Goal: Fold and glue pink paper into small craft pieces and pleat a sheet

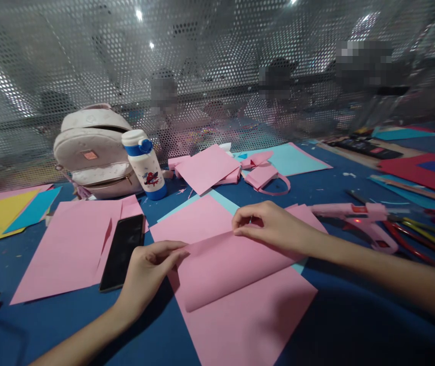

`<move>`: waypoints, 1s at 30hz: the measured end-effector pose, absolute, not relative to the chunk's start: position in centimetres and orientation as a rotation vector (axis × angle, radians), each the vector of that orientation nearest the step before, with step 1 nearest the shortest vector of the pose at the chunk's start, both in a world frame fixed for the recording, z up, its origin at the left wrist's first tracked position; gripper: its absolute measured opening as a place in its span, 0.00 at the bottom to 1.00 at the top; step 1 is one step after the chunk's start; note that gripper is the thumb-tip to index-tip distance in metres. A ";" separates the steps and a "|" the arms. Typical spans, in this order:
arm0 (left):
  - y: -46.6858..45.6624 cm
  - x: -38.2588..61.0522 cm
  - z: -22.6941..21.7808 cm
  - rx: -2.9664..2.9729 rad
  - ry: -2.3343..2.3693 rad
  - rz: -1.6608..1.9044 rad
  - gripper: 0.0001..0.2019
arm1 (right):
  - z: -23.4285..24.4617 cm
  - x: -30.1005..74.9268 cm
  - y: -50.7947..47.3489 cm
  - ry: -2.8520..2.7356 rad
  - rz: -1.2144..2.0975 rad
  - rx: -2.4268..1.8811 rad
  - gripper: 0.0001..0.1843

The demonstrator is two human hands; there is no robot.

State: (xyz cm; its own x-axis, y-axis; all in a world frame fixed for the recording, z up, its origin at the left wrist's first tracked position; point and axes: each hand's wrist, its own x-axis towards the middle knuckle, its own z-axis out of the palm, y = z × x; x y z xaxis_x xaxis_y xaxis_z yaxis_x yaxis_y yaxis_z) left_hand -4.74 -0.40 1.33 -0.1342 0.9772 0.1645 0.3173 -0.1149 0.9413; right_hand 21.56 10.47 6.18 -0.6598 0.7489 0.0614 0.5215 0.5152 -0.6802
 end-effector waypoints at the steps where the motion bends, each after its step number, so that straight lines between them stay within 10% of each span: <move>1: -0.4 -4.8 1.3 1.445 1.489 1.257 0.09 | 6.2 21.6 10.5 -2.413 0.910 -1.055 0.08; 30: -1.4 -4.1 1.5 1.485 1.277 0.735 0.21 | 5.7 21.8 11.0 -2.571 0.798 -0.964 0.05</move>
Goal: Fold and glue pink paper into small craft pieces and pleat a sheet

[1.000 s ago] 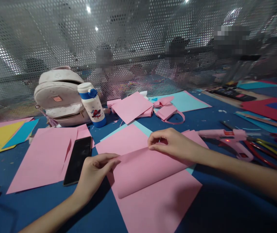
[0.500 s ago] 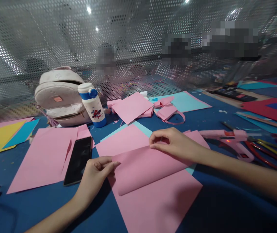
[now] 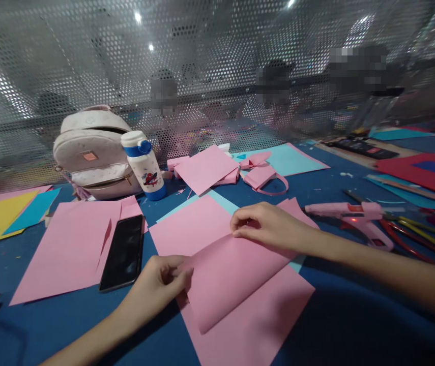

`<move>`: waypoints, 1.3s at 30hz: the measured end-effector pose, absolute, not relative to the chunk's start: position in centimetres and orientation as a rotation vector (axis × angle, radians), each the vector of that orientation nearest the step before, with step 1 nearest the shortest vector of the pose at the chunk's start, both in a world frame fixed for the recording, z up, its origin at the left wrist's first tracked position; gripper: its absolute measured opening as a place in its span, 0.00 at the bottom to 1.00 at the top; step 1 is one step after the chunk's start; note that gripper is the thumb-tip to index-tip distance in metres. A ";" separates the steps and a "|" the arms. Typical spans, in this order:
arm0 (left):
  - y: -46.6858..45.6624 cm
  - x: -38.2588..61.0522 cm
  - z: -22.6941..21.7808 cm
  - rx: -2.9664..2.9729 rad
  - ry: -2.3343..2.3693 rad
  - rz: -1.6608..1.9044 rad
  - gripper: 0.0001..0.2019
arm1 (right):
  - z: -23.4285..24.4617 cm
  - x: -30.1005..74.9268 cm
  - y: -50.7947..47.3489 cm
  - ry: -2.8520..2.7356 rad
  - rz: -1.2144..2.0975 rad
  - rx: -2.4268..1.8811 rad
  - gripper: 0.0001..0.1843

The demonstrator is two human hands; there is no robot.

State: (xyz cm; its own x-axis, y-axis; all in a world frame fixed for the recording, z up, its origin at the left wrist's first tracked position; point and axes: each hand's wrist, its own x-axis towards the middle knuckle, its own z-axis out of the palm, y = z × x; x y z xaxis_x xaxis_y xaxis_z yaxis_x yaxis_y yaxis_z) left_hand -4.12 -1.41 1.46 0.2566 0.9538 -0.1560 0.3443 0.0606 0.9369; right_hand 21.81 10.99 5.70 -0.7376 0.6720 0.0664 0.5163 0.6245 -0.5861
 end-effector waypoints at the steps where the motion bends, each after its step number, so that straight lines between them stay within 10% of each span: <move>1: -1.4 -4.0 1.6 1.510 1.264 0.725 0.19 | 5.7 21.7 11.0 -2.592 0.798 -0.950 0.05; 39: 0.4 -2.7 2.7 1.792 1.247 0.556 0.23 | 5.9 18.7 10.3 -2.633 0.963 -0.870 0.05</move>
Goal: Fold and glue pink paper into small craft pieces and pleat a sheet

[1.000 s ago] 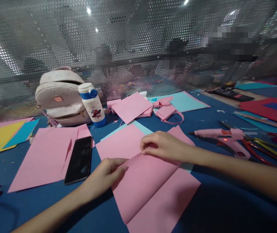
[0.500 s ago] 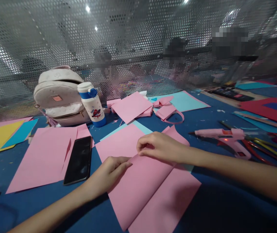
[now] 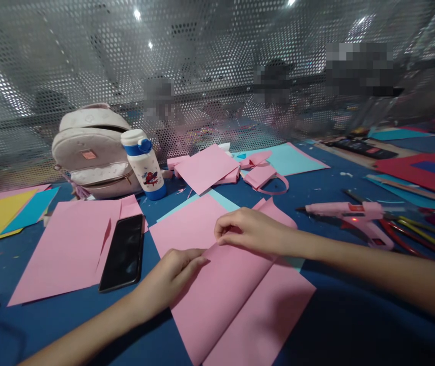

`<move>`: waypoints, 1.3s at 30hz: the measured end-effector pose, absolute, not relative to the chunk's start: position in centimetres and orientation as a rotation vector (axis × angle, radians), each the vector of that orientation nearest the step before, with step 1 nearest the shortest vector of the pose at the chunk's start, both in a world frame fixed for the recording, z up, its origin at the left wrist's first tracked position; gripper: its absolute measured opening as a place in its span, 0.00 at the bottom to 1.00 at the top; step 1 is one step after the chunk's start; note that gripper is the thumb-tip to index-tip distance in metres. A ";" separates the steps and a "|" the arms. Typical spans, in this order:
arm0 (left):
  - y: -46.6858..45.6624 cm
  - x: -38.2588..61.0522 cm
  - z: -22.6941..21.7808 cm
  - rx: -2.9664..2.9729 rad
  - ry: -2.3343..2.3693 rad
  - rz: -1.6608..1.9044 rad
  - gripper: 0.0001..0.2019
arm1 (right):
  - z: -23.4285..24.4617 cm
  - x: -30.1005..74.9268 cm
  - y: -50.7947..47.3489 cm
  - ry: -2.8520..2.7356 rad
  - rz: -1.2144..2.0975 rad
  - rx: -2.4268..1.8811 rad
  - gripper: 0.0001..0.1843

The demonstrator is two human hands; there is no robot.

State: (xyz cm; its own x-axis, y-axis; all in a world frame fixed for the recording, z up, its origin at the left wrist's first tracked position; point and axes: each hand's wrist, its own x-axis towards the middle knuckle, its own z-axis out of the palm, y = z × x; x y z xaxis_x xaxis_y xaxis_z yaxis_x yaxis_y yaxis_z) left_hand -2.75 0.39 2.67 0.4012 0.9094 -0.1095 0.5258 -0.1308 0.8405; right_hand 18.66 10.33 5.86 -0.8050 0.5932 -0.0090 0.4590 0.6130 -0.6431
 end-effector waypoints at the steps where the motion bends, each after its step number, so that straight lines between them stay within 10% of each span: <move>1: 0.4 -2.7 2.7 1.793 1.250 0.557 0.23 | 5.9 18.6 10.3 -2.636 0.962 -0.870 0.05; 39: -0.6 -3.9 2.9 1.980 1.229 0.539 0.19 | 6.8 22.3 12.6 -2.602 0.822 -0.987 0.14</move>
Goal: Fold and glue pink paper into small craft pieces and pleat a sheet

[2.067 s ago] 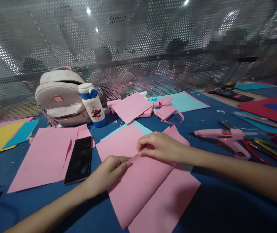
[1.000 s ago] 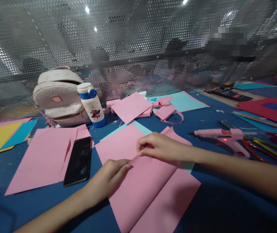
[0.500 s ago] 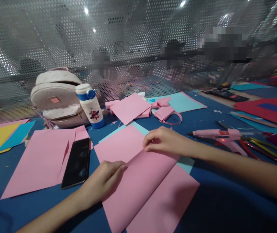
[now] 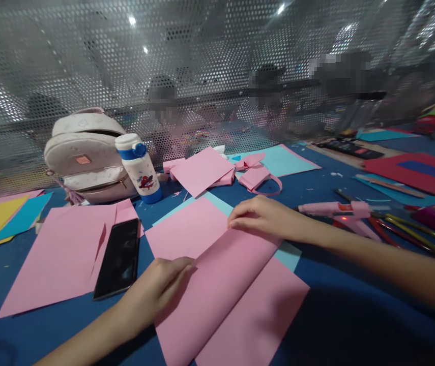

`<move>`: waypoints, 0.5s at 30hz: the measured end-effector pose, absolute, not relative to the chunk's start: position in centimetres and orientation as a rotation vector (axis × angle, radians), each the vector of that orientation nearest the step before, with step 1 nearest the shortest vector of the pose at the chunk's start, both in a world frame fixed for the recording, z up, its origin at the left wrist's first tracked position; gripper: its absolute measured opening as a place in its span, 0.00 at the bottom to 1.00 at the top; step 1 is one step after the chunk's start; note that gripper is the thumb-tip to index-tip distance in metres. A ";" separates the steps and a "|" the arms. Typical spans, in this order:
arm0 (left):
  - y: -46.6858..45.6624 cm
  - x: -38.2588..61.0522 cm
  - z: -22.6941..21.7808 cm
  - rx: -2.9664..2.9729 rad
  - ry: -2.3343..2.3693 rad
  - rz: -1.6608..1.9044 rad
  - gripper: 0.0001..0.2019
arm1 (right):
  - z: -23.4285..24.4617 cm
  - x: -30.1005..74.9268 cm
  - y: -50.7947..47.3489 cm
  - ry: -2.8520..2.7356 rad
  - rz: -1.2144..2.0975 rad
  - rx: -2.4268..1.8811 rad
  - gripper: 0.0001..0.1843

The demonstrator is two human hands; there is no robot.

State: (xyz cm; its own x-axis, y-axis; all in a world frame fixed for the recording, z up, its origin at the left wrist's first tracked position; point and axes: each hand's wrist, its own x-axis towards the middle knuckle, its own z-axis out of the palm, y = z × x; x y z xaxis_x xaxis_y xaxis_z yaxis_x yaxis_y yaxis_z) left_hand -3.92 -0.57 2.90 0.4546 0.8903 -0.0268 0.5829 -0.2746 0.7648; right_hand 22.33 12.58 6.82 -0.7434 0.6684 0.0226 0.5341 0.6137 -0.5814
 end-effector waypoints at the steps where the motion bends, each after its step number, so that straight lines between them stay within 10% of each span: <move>1: -0.6 -3.9 2.9 1.981 1.237 0.532 0.19 | 6.9 22.4 12.6 -2.604 0.808 -1.002 0.15; 15: -1.3 -4.6 2.1 2.155 1.298 0.478 0.19 | 7.1 22.5 12.9 -2.627 0.818 -0.972 0.13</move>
